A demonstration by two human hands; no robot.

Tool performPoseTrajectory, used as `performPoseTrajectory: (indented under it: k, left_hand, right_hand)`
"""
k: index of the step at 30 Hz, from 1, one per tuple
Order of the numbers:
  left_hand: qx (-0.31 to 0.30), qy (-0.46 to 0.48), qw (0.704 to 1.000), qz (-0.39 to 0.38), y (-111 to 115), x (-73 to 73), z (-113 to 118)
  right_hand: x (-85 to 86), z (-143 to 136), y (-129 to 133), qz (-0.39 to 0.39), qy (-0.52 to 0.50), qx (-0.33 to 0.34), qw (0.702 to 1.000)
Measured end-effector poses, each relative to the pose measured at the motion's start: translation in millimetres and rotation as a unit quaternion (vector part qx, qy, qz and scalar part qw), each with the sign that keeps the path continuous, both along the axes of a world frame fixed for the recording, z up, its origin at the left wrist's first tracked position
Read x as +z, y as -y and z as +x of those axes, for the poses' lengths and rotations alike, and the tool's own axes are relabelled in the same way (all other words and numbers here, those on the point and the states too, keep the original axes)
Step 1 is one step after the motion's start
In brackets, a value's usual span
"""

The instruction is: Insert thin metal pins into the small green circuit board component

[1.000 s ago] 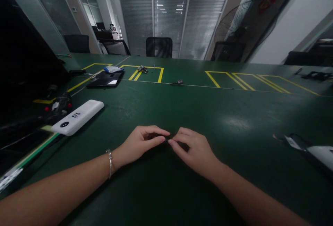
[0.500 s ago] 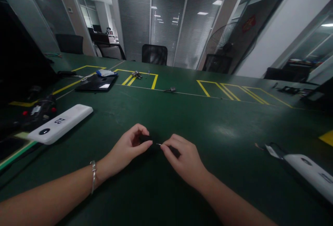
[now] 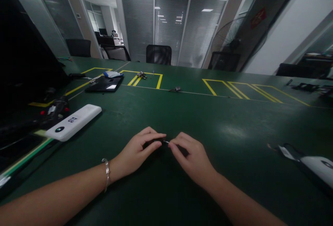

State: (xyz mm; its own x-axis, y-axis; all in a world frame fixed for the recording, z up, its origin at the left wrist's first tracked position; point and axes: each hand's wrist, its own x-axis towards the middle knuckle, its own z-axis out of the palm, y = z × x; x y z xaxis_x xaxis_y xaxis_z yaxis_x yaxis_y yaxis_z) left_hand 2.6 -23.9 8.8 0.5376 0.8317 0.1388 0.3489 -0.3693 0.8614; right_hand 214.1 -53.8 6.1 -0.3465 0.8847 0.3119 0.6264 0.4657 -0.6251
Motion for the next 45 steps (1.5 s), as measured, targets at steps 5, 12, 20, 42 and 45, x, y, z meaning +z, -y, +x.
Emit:
performPoseTrajectory:
  k: [5,12,20,42,45]
  left_hand:
    - [0.006,0.015,1.000,-0.004,1.1,-2.7,0.5]
    - [-0.006,0.052,0.998,-0.018,-0.3,-0.7,-0.2]
    - [0.001,0.039,0.999,-0.013,1.1,-1.1,-0.4]
    - [0.006,0.082,0.996,-0.020,5.4,3.1,2.1]
    - [-0.005,0.093,0.995,-0.041,6.5,3.1,2.2]
  right_hand:
    - [-3.4,-0.6,0.1,0.007,0.033,-0.008,0.999]
    - [-3.1,-0.4,-1.5,0.002,0.055,-0.018,0.998]
    - [-1.2,-1.2,0.1,0.000,0.041,-0.006,0.999]
    - [-2.3,-1.6,0.8,-0.007,0.017,0.014,1.000]
    - [-1.5,-3.1,1.7,-0.009,0.004,0.023,1.000]
